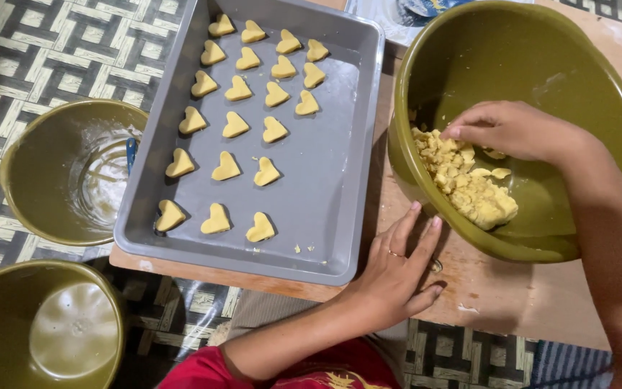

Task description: Shaping dough into heart-shaped cookies and placing them on a baking tray.

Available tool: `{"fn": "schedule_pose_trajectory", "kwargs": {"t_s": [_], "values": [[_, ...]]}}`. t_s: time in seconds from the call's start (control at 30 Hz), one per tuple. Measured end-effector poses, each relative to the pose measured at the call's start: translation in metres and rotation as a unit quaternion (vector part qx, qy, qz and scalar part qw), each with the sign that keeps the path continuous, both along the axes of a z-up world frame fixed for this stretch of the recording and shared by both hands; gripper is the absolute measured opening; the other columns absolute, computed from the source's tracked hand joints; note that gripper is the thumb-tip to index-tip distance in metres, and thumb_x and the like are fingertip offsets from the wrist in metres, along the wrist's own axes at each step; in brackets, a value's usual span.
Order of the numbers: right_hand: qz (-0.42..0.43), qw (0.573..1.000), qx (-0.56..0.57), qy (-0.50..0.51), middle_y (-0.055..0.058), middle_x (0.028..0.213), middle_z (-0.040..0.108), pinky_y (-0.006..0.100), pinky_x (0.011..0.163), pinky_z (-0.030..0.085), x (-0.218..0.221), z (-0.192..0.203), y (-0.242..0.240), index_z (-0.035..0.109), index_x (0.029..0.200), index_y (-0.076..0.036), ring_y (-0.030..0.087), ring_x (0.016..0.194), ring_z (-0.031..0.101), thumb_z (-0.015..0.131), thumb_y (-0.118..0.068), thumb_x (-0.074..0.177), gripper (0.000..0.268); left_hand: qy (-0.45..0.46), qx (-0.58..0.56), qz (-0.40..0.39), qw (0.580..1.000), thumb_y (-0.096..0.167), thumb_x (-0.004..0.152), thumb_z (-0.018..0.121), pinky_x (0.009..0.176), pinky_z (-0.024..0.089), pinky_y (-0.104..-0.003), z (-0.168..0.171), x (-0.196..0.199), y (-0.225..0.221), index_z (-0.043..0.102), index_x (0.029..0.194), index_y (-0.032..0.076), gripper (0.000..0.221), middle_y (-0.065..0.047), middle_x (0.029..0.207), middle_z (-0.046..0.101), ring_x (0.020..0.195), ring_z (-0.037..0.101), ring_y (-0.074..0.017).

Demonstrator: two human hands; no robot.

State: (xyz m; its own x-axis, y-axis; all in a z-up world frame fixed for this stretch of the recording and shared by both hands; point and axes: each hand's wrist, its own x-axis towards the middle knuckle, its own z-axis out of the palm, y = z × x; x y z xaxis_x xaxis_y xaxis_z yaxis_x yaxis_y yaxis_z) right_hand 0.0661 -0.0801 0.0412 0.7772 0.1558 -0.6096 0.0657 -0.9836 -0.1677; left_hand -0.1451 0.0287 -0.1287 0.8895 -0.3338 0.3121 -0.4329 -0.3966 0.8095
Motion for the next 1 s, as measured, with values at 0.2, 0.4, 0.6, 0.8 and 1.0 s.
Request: {"fn": "schedule_pose_trajectory", "kwargs": {"t_s": [0.2, 0.4, 0.6, 0.8, 1.0], "values": [[0.07, 0.988, 0.022, -0.138, 0.008, 0.106, 0.073, 0.038, 0.085, 0.053, 0.003, -0.002, -0.013, 0.074, 0.102, -0.009, 0.023, 0.095, 0.067, 0.075, -0.014, 0.094, 0.01, -0.013, -0.005, 0.014, 1.0, 0.029, 0.092, 0.067, 0.121, 0.022, -0.062, -0.005, 0.0, -0.005, 0.003, 0.164, 0.009, 0.098, -0.033, 0.169, 0.0, 0.157, 0.016, -0.0495], [0.187, 0.956, -0.069, -0.214, 0.007, 0.135, 0.069, 0.046, 0.079, 0.045, -0.02, 0.008, -0.036, 0.063, 0.14, -0.023, 0.027, 0.088, 0.054, 0.056, -0.024, 0.101, 0.04, -0.034, -0.031, 0.018, 0.999, 0.029, 0.092, 0.066, 0.123, 0.022, -0.061, -0.008, -0.001, -0.004, 0.002, 0.165, 0.01, 0.099, -0.033, 0.17, 0.001, 0.158, 0.018, -0.0504], [0.221, 0.886, 0.153, -0.377, 0.03, 0.131, 0.068, 0.043, 0.087, 0.055, -0.132, 0.049, 0.031, 0.067, 0.133, 0.011, 0.035, 0.102, 0.067, 0.056, -0.003, 0.109, 0.029, -0.034, -0.042, 0.006, 0.999, 0.03, 0.092, 0.065, 0.124, 0.02, -0.061, -0.004, -0.001, 0.0, 0.001, 0.165, 0.013, 0.099, -0.035, 0.17, 0.001, 0.159, 0.015, -0.0501], [0.171, 0.895, 0.291, -0.291, 0.016, 0.123, 0.069, 0.035, 0.092, 0.053, -0.144, 0.016, 0.112, 0.065, 0.127, 0.0, 0.024, 0.106, 0.068, 0.052, -0.01, 0.103, 0.029, 0.008, -0.035, -0.009, 0.999, 0.026, 0.09, 0.063, 0.119, 0.024, -0.06, 0.001, 0.0, 0.002, 0.025, 0.152, 0.005, 0.076, -0.032, 0.154, 0.022, 0.145, 0.025, -0.0541], [0.147, 0.895, 0.309, -0.287, 0.012, 0.125, 0.068, 0.04, 0.092, 0.051, -0.058, -0.043, 0.158, 0.066, 0.126, -0.007, 0.024, 0.115, 0.064, 0.054, -0.012, 0.103, 0.026, -0.113, -0.09, 0.054, 0.988, 0.018, 0.09, 0.06, 0.106, 0.037, -0.063, -0.027, -0.001, -0.013, 0.048, 0.095, 0.004, 0.019, -0.031, 0.13, 0.038, 0.138, 0.036, -0.0582]]}}
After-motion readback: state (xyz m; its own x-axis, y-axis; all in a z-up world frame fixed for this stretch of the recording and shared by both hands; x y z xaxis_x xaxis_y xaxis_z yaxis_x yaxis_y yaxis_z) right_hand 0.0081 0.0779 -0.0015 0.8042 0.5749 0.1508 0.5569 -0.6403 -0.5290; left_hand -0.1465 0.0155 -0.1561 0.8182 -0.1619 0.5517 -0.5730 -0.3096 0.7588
